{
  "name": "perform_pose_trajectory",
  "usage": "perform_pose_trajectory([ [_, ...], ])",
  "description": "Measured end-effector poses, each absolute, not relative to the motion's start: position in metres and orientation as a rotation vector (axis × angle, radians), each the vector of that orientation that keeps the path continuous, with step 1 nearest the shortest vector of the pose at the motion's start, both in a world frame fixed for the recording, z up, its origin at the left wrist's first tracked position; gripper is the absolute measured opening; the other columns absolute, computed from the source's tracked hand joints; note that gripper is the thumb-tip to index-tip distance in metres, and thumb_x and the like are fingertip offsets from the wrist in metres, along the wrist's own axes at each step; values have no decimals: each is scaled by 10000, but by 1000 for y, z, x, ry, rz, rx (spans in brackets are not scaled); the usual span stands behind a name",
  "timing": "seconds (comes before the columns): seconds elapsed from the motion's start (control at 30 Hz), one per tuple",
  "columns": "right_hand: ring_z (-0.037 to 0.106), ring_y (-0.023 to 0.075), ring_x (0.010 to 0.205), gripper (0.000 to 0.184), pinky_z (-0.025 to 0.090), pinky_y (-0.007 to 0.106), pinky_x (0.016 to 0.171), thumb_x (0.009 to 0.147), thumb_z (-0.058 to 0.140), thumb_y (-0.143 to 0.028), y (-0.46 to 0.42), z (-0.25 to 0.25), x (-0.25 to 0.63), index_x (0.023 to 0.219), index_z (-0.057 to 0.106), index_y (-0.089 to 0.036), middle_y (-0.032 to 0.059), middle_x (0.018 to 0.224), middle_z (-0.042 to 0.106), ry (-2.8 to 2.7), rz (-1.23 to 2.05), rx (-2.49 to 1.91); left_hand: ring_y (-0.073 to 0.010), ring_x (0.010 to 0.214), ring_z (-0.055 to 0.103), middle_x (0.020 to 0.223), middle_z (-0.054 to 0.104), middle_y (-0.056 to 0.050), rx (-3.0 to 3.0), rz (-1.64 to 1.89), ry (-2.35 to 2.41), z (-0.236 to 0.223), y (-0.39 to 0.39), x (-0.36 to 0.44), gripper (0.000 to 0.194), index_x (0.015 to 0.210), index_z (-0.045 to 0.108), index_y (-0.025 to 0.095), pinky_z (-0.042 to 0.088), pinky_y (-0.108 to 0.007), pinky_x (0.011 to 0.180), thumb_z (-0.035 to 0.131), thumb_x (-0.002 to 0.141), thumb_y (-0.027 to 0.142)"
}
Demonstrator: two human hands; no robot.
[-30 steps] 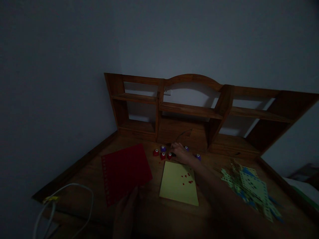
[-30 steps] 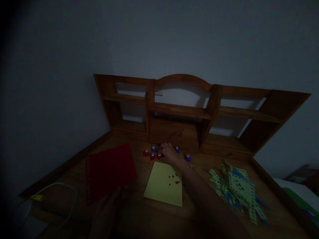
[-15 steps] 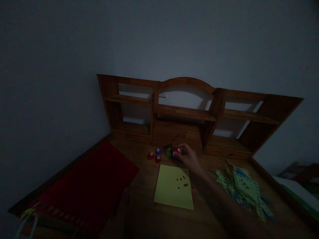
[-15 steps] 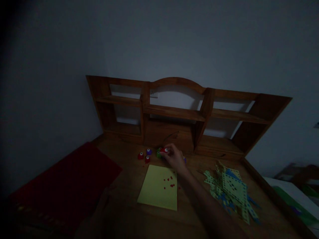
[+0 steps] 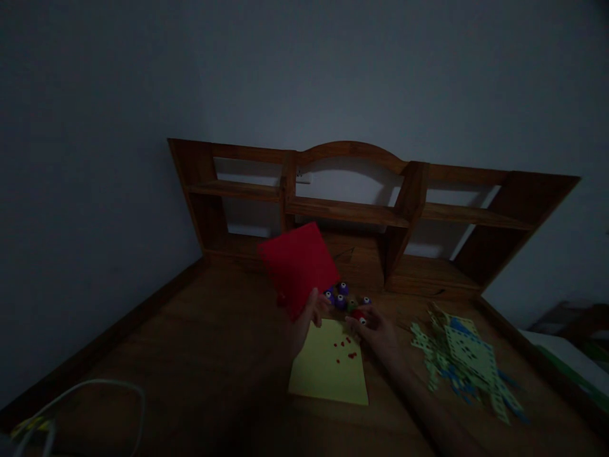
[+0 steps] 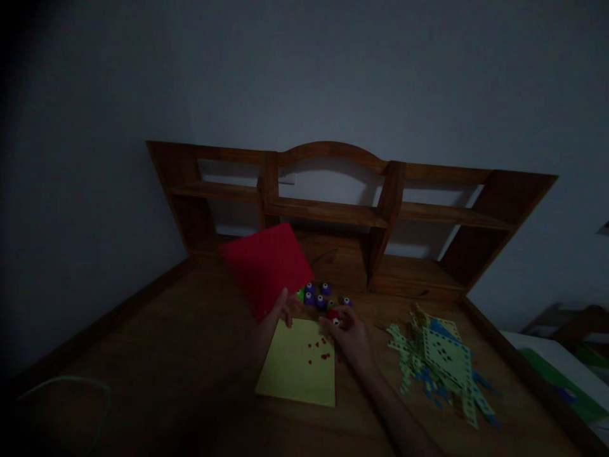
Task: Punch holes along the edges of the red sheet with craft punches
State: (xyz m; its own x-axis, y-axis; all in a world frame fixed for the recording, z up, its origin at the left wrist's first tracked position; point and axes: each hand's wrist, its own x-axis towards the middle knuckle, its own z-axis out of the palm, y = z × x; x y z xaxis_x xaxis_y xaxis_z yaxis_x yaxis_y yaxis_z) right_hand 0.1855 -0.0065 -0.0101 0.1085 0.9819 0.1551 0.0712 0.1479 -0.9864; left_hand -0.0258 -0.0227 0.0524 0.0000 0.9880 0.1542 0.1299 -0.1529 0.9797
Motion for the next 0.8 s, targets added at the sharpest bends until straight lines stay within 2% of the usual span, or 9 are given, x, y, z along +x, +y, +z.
perform_pose_trajectory([
  [0.07,583,175,591,391,454,258,479,656,804,-430,-6,-17,186,861,546,-219,7,733,632,-1209,929,-1178,-172,668,598,695,631,-46,1429,1237,1245,43,-12,-17,447,815,658,154,468,-298,691,466,900,548],
  [0.13,612,196,662,407,481,273,519,670,797,-423,-6,-18,186,909,530,-230,18,793,648,-1200,867,-1145,-185,616,581,594,592,-33,1455,1214,1262,30,-5,-12,471,703,636,165,446,-301,681,486,870,579],
  [0.23,643,231,841,460,530,323,665,701,775,-411,-9,-14,185,1062,546,-242,55,969,672,-1226,797,-1112,-187,639,587,621,609,-32,1530,1254,1261,12,-3,-9,491,612,566,178,438,-300,709,467,875,580],
  [0.3,639,235,887,418,528,338,735,717,762,-411,-10,-13,185,1054,595,-229,65,995,673,-1280,787,-1120,-180,661,595,661,625,-36,1528,1281,1177,5,-2,-8,511,612,561,175,443,-298,734,422,898,575],
  [0.4,638,219,819,381,529,321,691,680,792,-407,-11,-15,182,975,644,-216,51,929,678,-1307,893,-1113,-155,595,563,638,604,-25,1495,1268,1050,1,1,-6,538,694,604,168,446,-283,683,358,913,594],
  [0.47,643,214,815,440,537,318,678,640,824,-388,-15,-15,179,1010,645,-230,41,957,680,-1275,1021,-1070,-140,543,528,620,586,-18,1445,1255,1035,-2,6,-4,553,721,604,167,435,-269,614,351,900,625],
  [0.67,674,213,902,490,532,375,859,690,797,-364,-29,-3,167,1137,625,-260,47,1092,676,-1176,1363,-881,-124,520,487,581,524,-6,1342,1228,1008,-6,15,-7,596,674,557,165,402,-252,561,340,873,683],
  [0.8,677,180,801,477,553,316,756,675,805,-356,-32,1,167,1115,647,-264,28,1026,691,-1211,1361,-923,-125,524,490,577,520,-10,1341,1222,976,-2,14,-11,641,650,554,164,403,-256,573,304,862,715],
])
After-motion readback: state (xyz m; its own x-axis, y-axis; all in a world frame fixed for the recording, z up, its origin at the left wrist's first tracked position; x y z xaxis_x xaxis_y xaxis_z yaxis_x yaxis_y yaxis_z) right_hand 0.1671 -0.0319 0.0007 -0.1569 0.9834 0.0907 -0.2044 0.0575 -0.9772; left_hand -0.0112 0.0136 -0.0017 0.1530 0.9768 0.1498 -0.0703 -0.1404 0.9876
